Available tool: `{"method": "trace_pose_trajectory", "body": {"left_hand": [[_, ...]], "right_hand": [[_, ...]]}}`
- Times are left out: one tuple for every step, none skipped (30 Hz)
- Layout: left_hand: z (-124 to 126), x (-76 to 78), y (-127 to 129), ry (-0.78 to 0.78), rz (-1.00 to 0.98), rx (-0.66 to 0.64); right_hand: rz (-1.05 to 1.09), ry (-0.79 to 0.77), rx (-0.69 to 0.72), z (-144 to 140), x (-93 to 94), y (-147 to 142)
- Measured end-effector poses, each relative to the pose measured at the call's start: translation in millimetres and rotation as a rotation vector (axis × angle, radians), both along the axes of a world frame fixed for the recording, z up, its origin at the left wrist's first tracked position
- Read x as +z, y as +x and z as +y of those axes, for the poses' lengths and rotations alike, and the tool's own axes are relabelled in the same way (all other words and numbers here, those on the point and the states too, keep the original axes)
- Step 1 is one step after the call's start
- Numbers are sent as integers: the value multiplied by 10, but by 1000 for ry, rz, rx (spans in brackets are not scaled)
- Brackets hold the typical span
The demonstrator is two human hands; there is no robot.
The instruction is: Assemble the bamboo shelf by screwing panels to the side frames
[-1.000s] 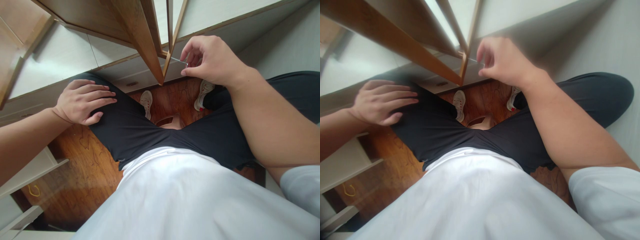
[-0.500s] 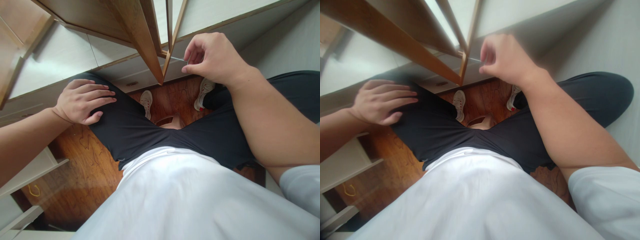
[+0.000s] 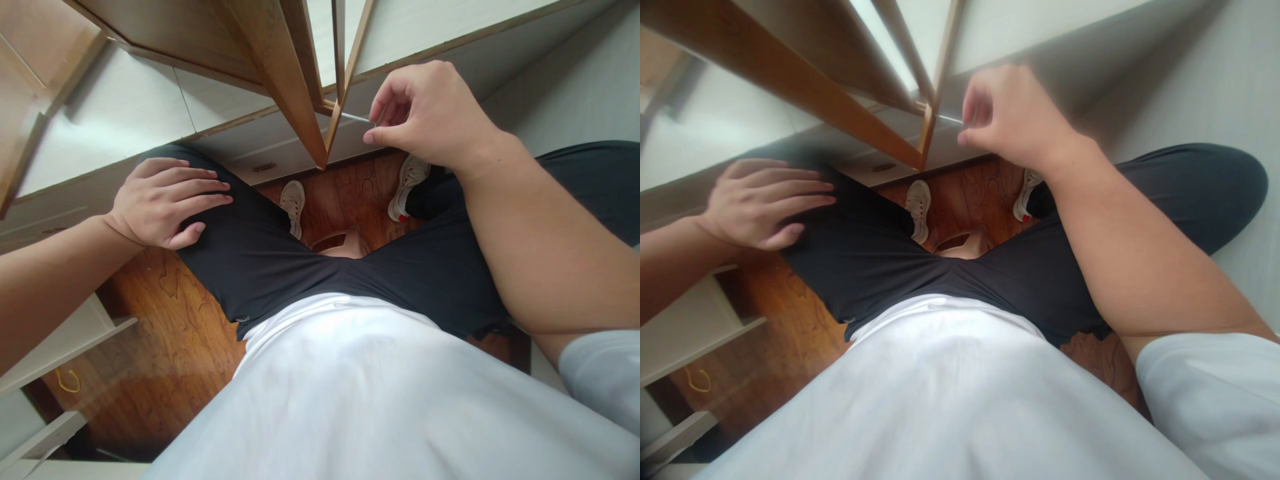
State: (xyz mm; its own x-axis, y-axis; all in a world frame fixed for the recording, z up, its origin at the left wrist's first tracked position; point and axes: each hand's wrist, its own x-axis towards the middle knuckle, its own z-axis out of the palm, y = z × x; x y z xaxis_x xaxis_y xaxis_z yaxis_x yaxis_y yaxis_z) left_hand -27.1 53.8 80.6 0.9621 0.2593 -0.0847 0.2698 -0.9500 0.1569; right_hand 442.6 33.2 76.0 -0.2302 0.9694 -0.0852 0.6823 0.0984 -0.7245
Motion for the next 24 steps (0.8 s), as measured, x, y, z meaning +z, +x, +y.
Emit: {"method": "trace_pose_trajectory", "body": {"left_hand": [[-1,2,0,-1,2,2],[-2,2,0,0,4,3],[-2,2,1,2,4,5],[-1,2,3,2,4,6],[2,0,4,0,1,4],[6,-2,4,-3,-3,2],[10,-4,2,-8,-7,-3],[14,-6,-1,-13,-8,-4],[18,-9,-5,-18,-4,-3],[21,-10,-9,-20,5,5],[22,-11,-13,-21,20,14],[21,-11,-16,-20,32,20],[19,-9,-17,-17,35,22],[17,-6,-14,-12,32,19],[14,-2,-9,-6,24,11],[12,3,-1,1,10,0],[10,7,9,7,-4,-12],[9,12,20,12,-17,-21],[8,14,30,15,-26,-30],[8,16,39,14,-32,-35],[8,16,44,12,-40,-38],[8,14,47,8,-44,-38],[7,11,46,4,-45,-36],[7,7,42,2,-47,-33]], "right_hand": [[1,-2,1,1,-3,3],[2,-3,5,2,-7,5],[3,-3,6,3,-11,7],[5,-3,7,4,-14,9],[7,-2,5,4,-15,9],[10,0,2,3,-16,8],[12,3,-2,2,-14,6],[15,5,-5,0,-11,3],[17,8,-8,-2,-7,-1],[17,10,-7,-4,-2,-5],[15,10,-6,-6,4,-9],[13,10,-5,-8,9,-12],[10,11,-6,-9,13,-14],[7,11,-6,-9,16,-14],[6,10,-8,-9,18,-13],[4,7,-8,-7,19,-11],[1,6,-8,-4,18,-8],[-1,4,-6,-2,16,-5],[-5,2,-5,1,14,-2],[-6,4,-5,3,11,0],[-4,8,-5,5,9,0],[-2,10,-6,5,7,0],[1,12,-8,4,8,-2],[2,14,-11,2,10,-5]]}}
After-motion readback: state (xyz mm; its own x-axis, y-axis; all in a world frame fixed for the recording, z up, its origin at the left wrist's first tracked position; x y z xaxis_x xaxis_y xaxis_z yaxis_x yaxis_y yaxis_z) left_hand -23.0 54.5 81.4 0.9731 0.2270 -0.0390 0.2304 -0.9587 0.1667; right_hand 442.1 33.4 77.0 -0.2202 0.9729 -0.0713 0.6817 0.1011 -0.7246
